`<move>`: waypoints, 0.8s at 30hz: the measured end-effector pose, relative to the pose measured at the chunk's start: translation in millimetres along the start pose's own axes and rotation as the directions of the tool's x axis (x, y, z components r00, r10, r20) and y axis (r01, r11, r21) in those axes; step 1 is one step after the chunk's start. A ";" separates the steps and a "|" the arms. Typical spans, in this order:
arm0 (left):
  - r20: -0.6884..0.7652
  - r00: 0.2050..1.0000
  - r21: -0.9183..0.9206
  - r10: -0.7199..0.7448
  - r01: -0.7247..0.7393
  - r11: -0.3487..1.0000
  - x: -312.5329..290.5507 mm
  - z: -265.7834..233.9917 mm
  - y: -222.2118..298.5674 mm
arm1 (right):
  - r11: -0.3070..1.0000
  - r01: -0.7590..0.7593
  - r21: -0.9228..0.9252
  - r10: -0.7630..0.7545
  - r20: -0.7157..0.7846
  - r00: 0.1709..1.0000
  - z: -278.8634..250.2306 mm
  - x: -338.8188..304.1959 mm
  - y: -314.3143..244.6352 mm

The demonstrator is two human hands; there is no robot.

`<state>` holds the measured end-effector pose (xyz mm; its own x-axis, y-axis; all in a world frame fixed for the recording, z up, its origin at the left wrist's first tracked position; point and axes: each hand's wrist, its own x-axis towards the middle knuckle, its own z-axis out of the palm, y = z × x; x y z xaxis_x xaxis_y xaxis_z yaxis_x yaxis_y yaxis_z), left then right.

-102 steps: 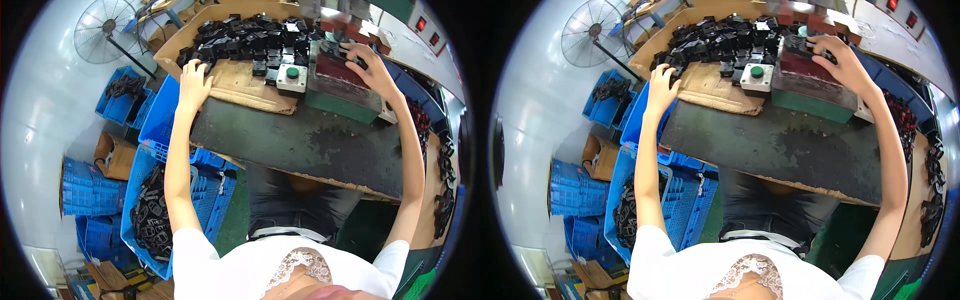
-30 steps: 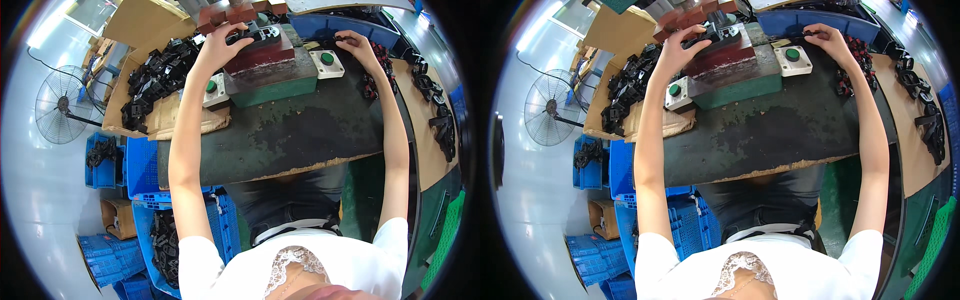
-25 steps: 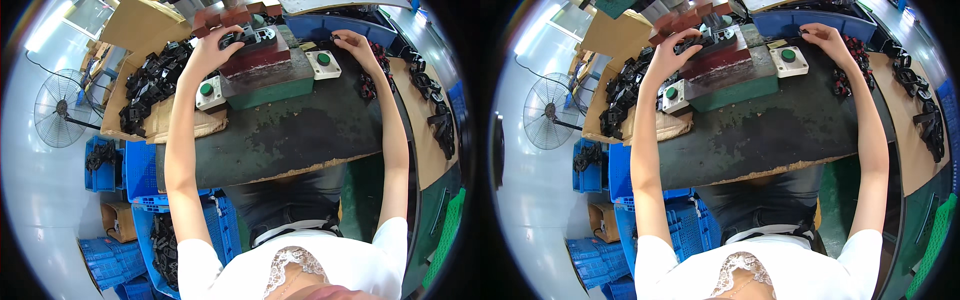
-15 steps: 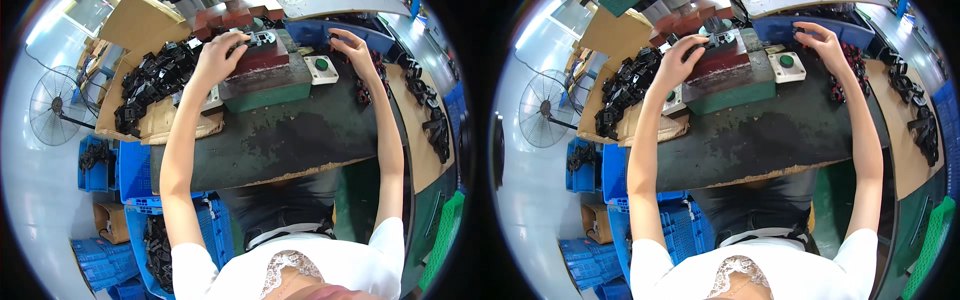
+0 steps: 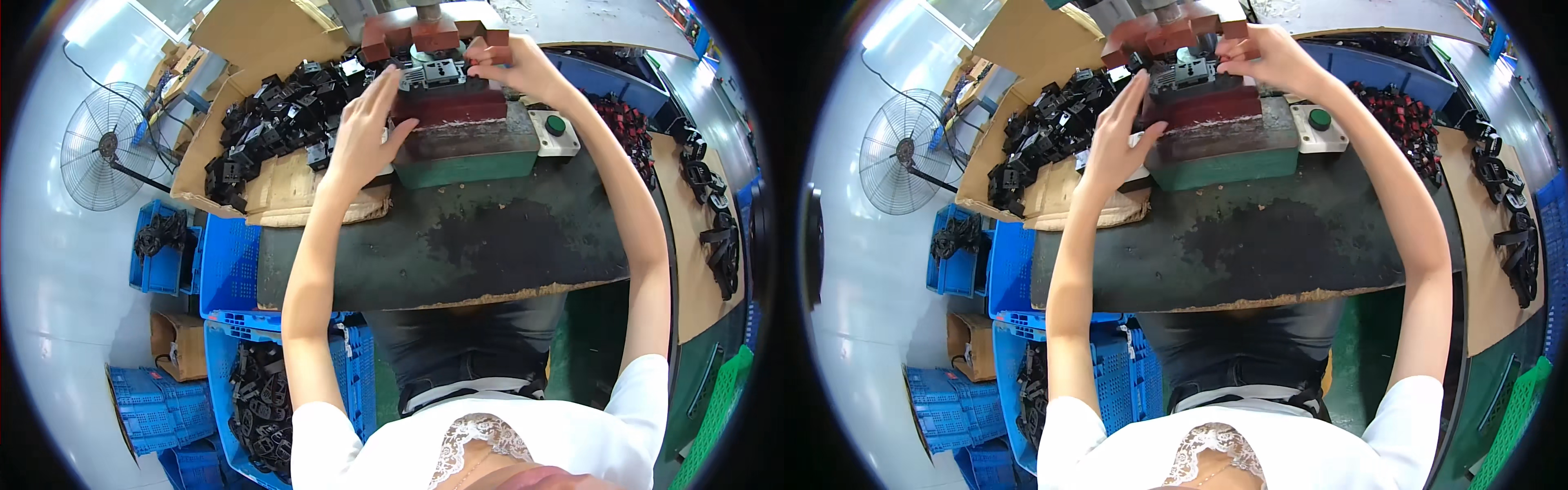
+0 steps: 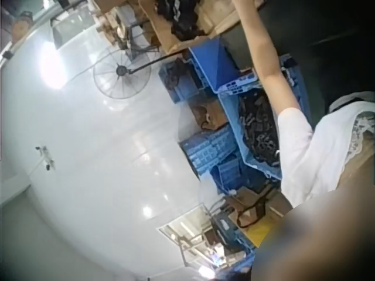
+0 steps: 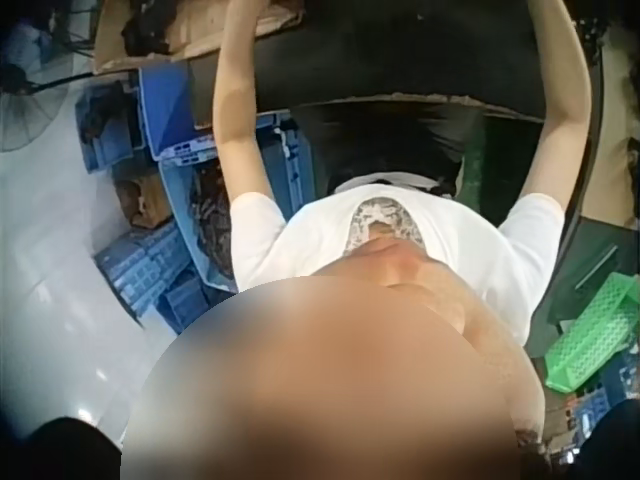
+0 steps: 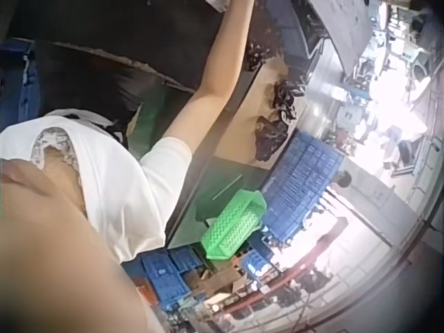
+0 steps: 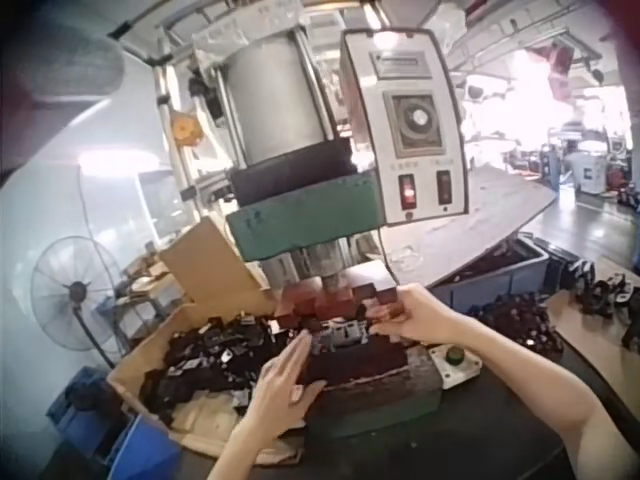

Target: Using a press machine to assemble plastic casing components for electronic devices on a production line.

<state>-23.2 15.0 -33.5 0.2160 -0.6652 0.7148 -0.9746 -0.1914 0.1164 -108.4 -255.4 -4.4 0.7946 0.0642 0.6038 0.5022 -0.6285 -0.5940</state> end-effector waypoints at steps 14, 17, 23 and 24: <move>0.094 0.965 -0.001 -0.245 0.246 0.969 -46.7 -27.7 -6.8 | 0.990 -0.011 -0.138 0.028 0.119 0.992 -0.1 -0.6 -1.8; 0.094 0.986 0.142 -0.137 0.123 0.982 -45.3 -32.3 -4.3 | 0.992 -0.047 -0.115 0.057 0.084 0.995 -12.0 -8.8 -2.5; 0.060 0.993 0.195 -0.102 0.088 0.977 -41.7 -29.8 8.8 | 0.871 -0.003 -0.491 0.116 0.200 0.973 -59.7 -64.4 -30.3; 0.077 0.990 0.210 -0.114 0.096 0.973 -40.7 -29.4 10.4 | 0.846 -0.001 -0.533 0.112 0.176 0.978 -58.0 -80.9 -35.5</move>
<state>-43.9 61.2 -41.1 0.3301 -0.6924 0.6416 -0.9150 -0.4016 0.0373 -210.3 -283.2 -1.3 0.8935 0.1286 0.4302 0.2419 -0.9451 -0.2198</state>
